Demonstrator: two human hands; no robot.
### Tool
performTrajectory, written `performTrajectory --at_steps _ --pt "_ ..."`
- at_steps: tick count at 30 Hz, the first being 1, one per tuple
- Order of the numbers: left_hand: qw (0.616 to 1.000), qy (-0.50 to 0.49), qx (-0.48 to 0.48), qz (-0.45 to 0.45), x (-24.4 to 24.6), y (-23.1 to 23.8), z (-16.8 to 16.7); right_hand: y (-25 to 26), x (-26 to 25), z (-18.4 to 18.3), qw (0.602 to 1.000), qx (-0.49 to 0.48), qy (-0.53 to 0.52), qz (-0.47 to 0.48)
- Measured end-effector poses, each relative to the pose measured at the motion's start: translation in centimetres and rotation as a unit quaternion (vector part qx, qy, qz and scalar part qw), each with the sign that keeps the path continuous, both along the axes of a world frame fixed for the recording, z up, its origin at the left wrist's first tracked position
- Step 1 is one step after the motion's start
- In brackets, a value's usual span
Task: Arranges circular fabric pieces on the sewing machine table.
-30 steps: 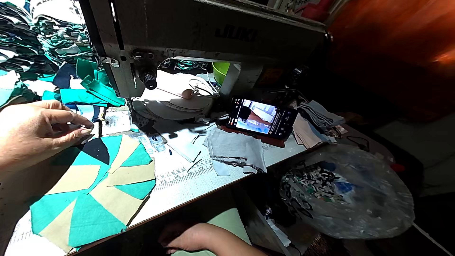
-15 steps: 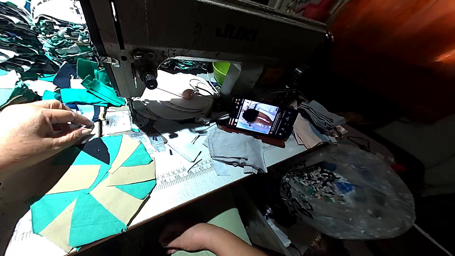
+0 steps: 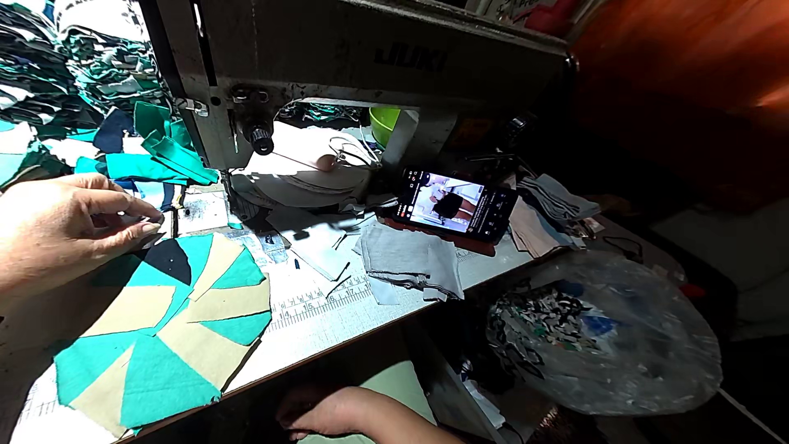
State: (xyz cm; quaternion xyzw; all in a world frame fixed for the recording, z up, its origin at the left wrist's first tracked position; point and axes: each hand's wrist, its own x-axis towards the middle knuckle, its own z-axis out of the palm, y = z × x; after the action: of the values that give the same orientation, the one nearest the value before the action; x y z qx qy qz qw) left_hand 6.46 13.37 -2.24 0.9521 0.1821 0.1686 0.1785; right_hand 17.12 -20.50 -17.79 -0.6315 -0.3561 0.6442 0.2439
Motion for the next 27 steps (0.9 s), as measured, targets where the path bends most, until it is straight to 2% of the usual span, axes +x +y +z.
performTrajectory --at_steps 27 --pt "1.0 -0.012 -0.006 -0.003 -0.05 -0.01 -0.14 -0.02 -0.15 -0.11 1.0 -0.009 0.01 -0.018"
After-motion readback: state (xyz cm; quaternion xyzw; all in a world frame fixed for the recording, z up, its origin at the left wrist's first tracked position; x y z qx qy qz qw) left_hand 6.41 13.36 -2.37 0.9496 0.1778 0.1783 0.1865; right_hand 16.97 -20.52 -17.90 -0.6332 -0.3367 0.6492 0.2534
